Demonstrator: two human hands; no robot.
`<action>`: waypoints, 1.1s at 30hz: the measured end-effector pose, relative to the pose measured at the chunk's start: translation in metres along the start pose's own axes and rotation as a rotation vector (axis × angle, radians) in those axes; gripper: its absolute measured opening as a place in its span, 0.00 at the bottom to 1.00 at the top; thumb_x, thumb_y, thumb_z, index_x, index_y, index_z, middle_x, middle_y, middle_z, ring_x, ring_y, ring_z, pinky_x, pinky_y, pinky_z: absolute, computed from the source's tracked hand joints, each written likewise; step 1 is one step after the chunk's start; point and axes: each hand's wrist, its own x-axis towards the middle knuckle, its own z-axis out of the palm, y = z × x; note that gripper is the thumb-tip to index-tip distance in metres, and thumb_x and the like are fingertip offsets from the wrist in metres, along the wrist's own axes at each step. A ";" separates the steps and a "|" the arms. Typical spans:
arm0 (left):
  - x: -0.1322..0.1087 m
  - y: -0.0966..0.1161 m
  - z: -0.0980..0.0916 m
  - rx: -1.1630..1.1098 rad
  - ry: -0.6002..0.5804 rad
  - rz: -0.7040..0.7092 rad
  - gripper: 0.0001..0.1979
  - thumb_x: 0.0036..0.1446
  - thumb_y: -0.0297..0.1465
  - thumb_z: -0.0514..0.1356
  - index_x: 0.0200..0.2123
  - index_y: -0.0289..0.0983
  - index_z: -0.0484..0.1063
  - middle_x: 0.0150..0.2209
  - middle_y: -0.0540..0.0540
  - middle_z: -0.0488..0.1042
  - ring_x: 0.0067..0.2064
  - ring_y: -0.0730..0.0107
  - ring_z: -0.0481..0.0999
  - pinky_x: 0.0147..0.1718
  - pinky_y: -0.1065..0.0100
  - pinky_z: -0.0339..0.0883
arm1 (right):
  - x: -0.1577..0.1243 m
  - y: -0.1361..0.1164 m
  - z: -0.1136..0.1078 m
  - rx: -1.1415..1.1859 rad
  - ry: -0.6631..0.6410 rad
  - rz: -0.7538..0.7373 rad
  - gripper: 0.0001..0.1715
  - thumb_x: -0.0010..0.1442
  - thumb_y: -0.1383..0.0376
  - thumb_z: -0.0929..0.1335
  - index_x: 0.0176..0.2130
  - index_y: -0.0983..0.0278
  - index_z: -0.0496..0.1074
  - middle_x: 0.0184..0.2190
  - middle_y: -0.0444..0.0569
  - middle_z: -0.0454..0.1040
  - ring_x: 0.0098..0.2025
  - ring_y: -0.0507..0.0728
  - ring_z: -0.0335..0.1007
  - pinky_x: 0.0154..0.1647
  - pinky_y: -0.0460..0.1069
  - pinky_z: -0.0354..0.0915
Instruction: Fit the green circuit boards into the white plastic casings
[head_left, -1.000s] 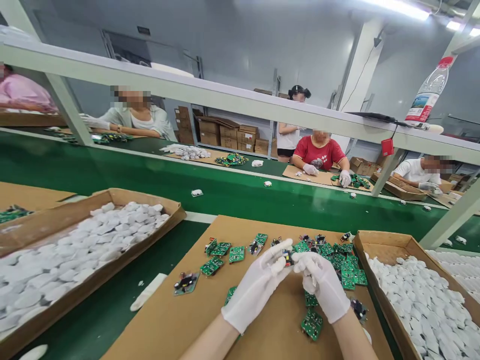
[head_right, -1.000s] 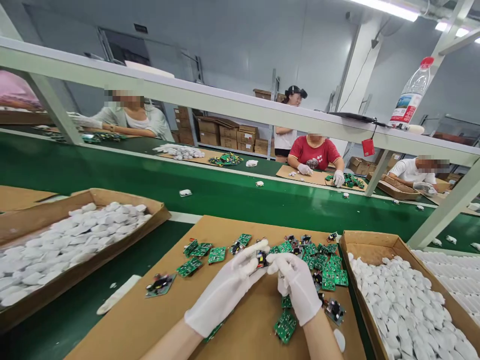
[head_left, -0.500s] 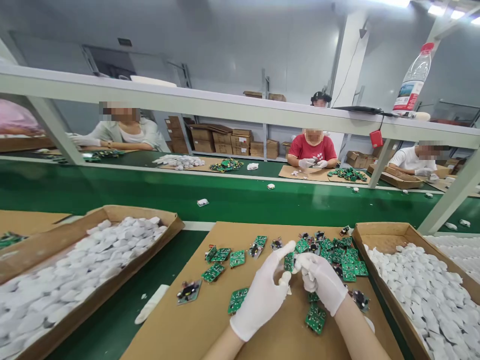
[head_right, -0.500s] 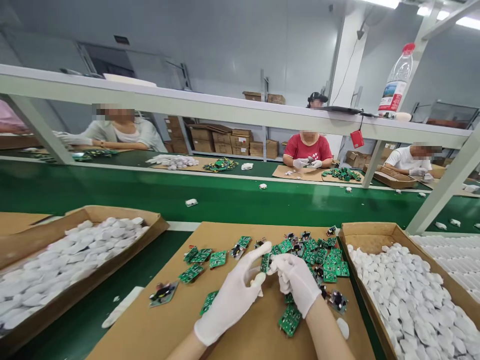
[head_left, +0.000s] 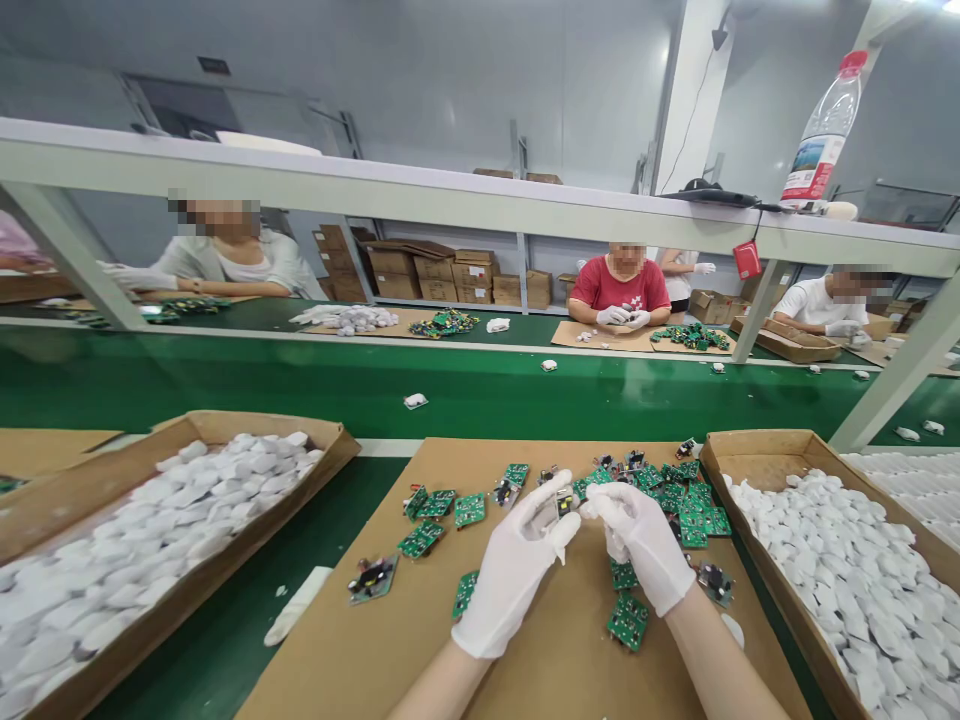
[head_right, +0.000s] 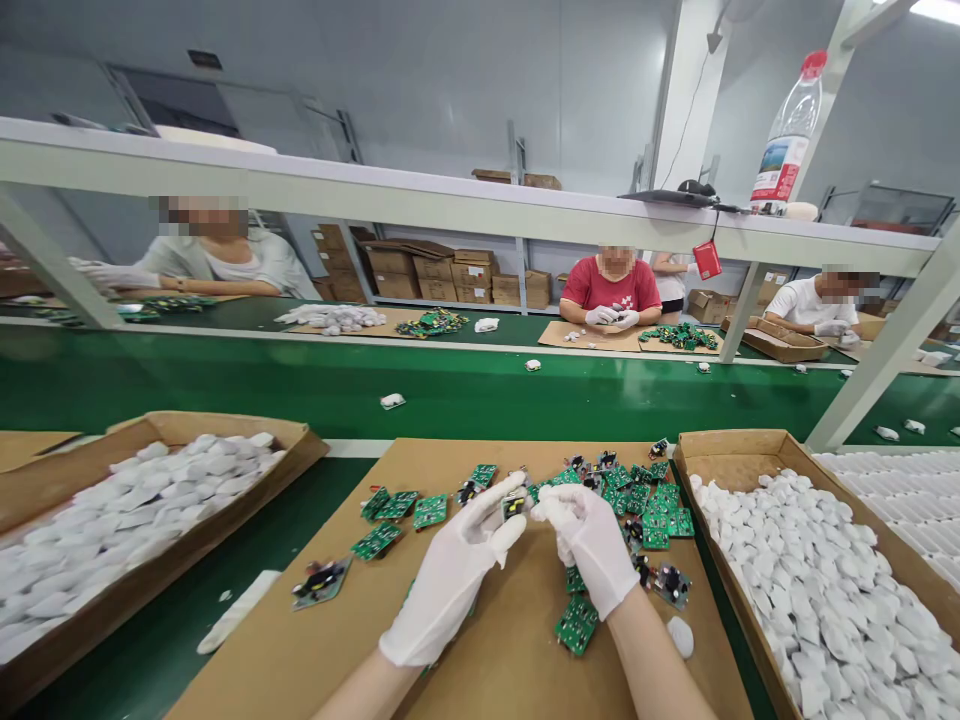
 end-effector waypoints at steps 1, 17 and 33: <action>0.000 0.001 0.000 0.009 -0.013 -0.010 0.27 0.50 0.38 0.66 0.54 0.39 0.72 0.58 0.41 0.72 0.56 0.55 0.72 0.36 0.71 0.72 | 0.000 0.002 0.000 0.006 -0.012 -0.004 0.25 0.49 0.48 0.73 0.37 0.66 0.74 0.15 0.38 0.67 0.11 0.44 0.50 0.11 0.42 0.47; -0.005 0.007 -0.001 -0.070 -0.058 -0.006 0.23 0.50 0.37 0.66 0.51 0.39 0.76 0.51 0.41 0.78 0.50 0.56 0.76 0.43 0.64 0.74 | -0.014 -0.015 0.007 -0.107 0.129 -0.205 0.15 0.53 0.57 0.75 0.39 0.62 0.77 0.38 0.49 0.80 0.32 0.52 0.74 0.33 0.47 0.71; -0.018 0.006 0.000 -0.105 -0.002 0.026 0.26 0.41 0.36 0.73 0.47 0.40 0.79 0.53 0.40 0.77 0.53 0.44 0.75 0.36 0.62 0.80 | -0.029 -0.020 0.003 -0.274 0.101 -0.528 0.06 0.58 0.60 0.72 0.31 0.56 0.82 0.44 0.50 0.80 0.47 0.61 0.76 0.47 0.55 0.71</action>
